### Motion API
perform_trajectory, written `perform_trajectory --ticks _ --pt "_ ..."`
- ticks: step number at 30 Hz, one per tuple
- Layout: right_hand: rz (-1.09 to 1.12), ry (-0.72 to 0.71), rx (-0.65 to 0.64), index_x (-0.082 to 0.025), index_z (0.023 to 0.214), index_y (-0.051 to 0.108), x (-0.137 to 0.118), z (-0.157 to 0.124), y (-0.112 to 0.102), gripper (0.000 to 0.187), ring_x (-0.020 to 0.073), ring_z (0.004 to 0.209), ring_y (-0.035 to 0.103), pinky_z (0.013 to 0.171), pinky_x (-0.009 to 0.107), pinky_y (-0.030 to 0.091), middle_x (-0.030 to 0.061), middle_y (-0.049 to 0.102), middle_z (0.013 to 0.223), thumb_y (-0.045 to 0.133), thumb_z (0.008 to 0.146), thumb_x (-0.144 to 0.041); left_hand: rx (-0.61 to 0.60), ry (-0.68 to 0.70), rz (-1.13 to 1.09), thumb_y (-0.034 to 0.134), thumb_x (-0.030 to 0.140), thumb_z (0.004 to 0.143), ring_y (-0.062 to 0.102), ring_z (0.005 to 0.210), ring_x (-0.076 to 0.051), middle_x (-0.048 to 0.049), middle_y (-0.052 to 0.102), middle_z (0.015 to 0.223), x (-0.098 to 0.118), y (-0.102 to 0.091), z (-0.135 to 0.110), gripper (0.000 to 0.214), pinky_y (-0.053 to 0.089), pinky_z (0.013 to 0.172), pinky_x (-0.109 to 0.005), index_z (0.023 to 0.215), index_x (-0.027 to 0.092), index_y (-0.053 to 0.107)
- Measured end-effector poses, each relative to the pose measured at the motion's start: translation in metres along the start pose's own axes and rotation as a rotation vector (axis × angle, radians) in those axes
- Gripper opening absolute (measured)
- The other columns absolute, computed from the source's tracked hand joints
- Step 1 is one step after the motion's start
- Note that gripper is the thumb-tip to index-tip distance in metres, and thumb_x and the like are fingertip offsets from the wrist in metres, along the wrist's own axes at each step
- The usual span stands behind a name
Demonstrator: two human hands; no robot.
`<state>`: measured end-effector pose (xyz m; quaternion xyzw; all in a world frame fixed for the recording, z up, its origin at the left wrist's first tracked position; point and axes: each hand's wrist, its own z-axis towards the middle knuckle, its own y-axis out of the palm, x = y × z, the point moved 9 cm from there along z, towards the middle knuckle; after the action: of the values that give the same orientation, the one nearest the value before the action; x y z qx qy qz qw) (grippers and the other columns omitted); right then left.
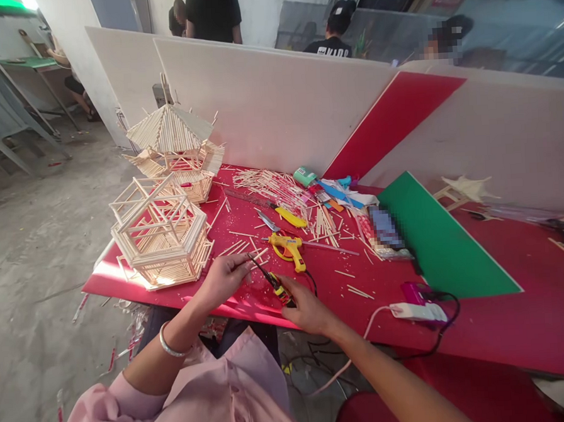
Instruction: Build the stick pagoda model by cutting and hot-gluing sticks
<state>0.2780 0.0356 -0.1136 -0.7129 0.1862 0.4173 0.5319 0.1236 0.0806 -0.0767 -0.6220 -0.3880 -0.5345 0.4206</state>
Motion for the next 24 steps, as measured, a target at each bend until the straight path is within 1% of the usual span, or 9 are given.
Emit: perform_trajectory --ticks 2,3,6,8,13,17,20,22,24 --pt "-0.017 0.02 0.005 -0.018 0.115 0.056 0.002 -0.003 0.001 0.051 0.0224 0.09 0.063 0.084 0.036 0.049 0.0066 0.067 0.101 0.05 0.065 -0.009 0.009 0.001 0.104 0.056 0.04 0.084 0.033 0.046 -0.007 0.0047 0.042 0.048 0.0 -0.003 -0.001 0.032 0.025 0.046 -0.02 0.063 0.015 0.06" --pt "-0.033 0.031 0.014 -0.017 0.113 0.056 0.002 -0.005 0.0 0.049 0.0227 0.089 0.062 0.084 0.036 0.049 0.007 0.067 0.1 0.05 0.065 -0.01 0.014 0.0 0.149 0.055 0.038 0.084 0.033 0.046 -0.008 0.0049 0.042 0.047 0.0 -0.005 -0.001 0.032 0.025 0.046 -0.021 0.063 0.015 0.061" --pt "-0.054 0.058 0.03 -0.017 0.115 0.055 0.002 -0.01 -0.001 0.051 0.0249 0.098 0.061 0.089 0.038 0.046 0.0096 0.065 0.108 0.052 0.064 -0.01 0.029 0.032 0.23 0.054 0.033 0.084 0.034 0.046 -0.008 0.0045 0.043 0.048 0.001 -0.009 -0.002 0.029 0.025 0.046 -0.021 0.063 0.015 0.063" --pt "-0.03 0.077 0.021 -0.018 0.115 0.055 0.002 -0.012 0.0 0.052 0.0247 0.1 0.06 0.09 0.037 0.046 0.0094 0.065 0.11 0.051 0.063 -0.011 0.038 0.038 0.229 0.056 0.033 0.083 0.035 0.047 -0.009 0.004 0.045 0.048 0.002 -0.01 -0.002 0.029 0.026 0.047 -0.02 0.062 0.016 0.062" --pt "0.056 0.109 0.008 -0.019 0.107 0.057 0.002 -0.014 0.003 0.045 0.0209 0.089 0.06 0.082 0.032 0.047 0.0049 0.066 0.098 0.05 0.064 -0.012 0.033 0.023 0.2 0.055 0.039 0.084 0.037 0.048 -0.009 0.0033 0.047 0.05 0.0 -0.009 -0.004 0.033 0.028 0.049 -0.021 0.062 0.016 0.062" --pt "0.144 0.144 0.01 -0.02 0.089 0.056 -0.001 -0.015 0.007 0.028 0.0165 0.075 0.054 0.071 0.028 0.045 0.0003 0.062 0.081 0.051 0.063 -0.014 0.041 0.093 0.2 0.055 0.038 0.086 0.043 0.053 -0.011 0.0006 0.055 0.056 0.001 -0.01 -0.003 0.033 0.033 0.054 -0.022 0.063 0.015 0.062" --pt "0.362 0.218 -0.063 -0.02 0.078 0.053 -0.001 -0.019 0.021 0.018 0.0136 0.066 0.048 0.063 0.025 0.04 -0.0025 0.054 0.07 0.052 0.061 -0.017 0.033 0.11 0.167 0.054 0.038 0.087 0.044 0.054 -0.01 0.0009 0.054 0.055 -0.001 -0.009 -0.003 0.034 0.035 0.055 -0.021 0.063 0.015 0.062" --pt "0.599 0.302 -0.174 -0.02 0.08 0.054 -0.002 -0.026 0.038 0.023 0.0124 0.063 0.047 0.059 0.024 0.039 -0.0031 0.051 0.068 0.054 0.057 -0.019 0.035 0.118 0.135 0.054 0.039 0.088 0.044 0.054 -0.01 0.0008 0.054 0.055 -0.003 -0.01 -0.003 0.035 0.035 0.055 -0.021 0.064 0.015 0.062" --pt "0.879 0.37 -0.341 -0.02 0.086 0.056 -0.011 -0.035 0.058 0.033 0.0121 0.06 0.047 0.059 0.025 0.041 -0.0028 0.05 0.069 0.054 0.053 -0.02 0.029 0.134 0.093 0.055 0.039 0.088 0.046 0.055 -0.01 0.0001 0.056 0.057 -0.003 -0.011 -0.003 0.035 0.036 0.055 -0.021 0.063 0.015 0.062"
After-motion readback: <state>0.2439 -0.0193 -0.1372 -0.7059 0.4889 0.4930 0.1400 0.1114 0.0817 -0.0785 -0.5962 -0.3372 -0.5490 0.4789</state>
